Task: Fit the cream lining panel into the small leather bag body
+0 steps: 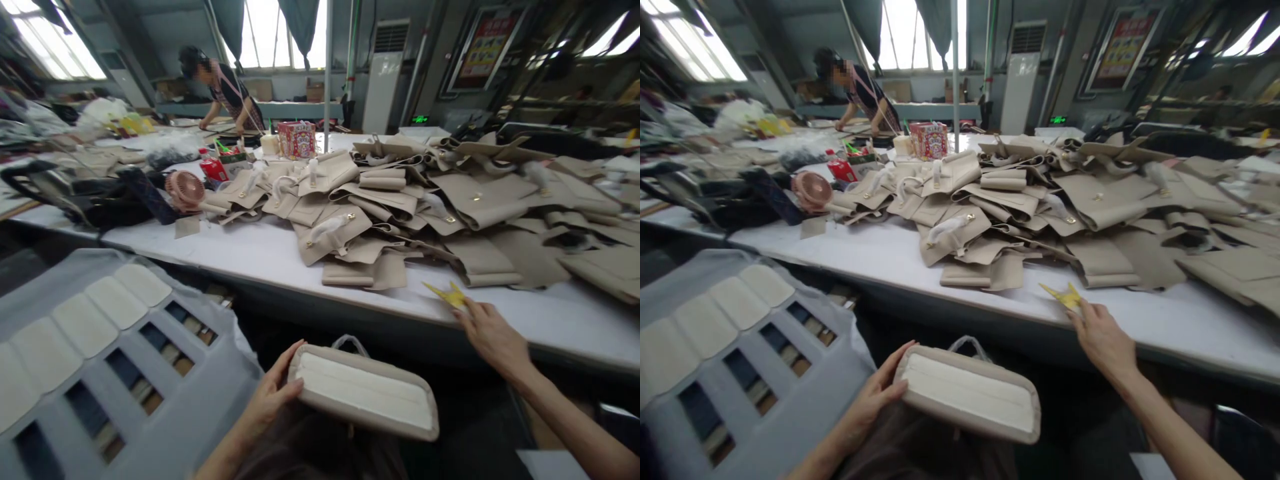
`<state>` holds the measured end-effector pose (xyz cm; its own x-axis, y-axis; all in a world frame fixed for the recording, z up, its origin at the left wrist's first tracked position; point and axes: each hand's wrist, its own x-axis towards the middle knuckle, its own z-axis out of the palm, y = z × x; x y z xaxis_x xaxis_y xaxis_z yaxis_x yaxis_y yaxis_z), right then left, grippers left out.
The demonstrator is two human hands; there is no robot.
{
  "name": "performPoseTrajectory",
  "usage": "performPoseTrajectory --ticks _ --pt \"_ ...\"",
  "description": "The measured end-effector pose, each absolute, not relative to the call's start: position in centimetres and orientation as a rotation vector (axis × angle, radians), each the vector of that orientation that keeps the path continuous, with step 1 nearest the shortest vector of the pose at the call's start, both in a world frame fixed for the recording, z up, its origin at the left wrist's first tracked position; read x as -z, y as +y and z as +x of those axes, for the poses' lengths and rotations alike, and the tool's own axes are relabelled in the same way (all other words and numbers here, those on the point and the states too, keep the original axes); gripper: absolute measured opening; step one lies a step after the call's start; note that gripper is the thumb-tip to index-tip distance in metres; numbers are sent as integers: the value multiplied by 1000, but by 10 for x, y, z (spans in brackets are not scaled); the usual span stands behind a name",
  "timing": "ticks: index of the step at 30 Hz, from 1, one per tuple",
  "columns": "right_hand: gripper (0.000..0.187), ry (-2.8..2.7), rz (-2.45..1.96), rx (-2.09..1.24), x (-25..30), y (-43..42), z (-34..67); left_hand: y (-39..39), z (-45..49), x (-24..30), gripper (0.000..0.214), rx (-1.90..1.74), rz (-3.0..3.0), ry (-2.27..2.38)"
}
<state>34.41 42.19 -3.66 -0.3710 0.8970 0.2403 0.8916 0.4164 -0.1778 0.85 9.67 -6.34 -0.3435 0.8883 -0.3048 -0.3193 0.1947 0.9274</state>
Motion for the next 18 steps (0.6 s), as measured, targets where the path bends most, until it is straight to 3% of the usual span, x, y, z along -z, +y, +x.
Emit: performPoseTrajectory --ticks 8,13,18 --pt "41 -2298 -1595 -147 47 445 302 108 24 66 72 -1491 252 1498" --pt "41 -2011 -1494 -603 35 373 307 110 27 62 68 -1458 199 1533" --pt "58 -1665 -1470 -1198 40 264 306 120 36 52 55 -1505 8 1451"
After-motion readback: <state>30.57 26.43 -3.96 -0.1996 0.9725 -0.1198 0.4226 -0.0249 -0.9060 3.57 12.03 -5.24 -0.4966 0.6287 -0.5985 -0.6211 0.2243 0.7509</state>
